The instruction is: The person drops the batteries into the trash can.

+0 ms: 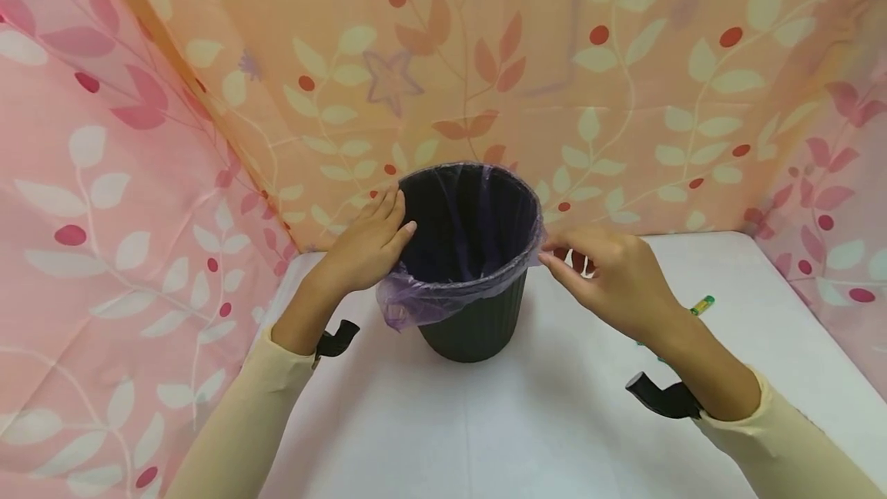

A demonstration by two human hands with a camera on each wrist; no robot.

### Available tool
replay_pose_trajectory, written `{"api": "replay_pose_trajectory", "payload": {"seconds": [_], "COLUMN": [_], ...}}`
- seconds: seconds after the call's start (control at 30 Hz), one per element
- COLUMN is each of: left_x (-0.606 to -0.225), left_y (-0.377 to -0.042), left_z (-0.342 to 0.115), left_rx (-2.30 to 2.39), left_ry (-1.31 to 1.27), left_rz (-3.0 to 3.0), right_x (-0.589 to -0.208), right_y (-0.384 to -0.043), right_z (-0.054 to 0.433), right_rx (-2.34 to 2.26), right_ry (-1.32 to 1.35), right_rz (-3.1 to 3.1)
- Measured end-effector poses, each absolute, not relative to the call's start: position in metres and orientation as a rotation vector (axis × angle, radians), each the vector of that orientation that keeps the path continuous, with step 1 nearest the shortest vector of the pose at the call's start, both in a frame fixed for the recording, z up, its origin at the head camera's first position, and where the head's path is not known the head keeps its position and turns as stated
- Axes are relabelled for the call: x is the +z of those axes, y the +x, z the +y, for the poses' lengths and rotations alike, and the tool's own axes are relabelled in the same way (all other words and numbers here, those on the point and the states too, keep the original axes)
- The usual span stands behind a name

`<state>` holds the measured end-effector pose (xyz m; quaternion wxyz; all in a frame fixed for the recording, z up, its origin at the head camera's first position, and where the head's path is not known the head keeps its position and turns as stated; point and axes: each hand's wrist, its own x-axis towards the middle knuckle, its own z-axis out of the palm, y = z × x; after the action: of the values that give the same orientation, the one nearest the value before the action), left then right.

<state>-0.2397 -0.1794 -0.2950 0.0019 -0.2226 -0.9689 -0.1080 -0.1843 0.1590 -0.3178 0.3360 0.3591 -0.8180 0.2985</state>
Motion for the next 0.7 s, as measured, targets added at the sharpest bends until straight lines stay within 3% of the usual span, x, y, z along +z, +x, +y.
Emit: {"api": "replay_pose_trajectory", "payload": {"seconds": [0.7], "left_x": [-0.296], "left_y": [-0.241], "left_z": [-0.18], "left_rx": [-0.364], "left_ry": [-0.709], "left_rz": [-3.029], "right_x": [-0.368], "right_y": [-0.173], "right_z": [0.195], "right_rx": [0.904], "right_ry": [0.743], "right_rz": [-2.208]}}
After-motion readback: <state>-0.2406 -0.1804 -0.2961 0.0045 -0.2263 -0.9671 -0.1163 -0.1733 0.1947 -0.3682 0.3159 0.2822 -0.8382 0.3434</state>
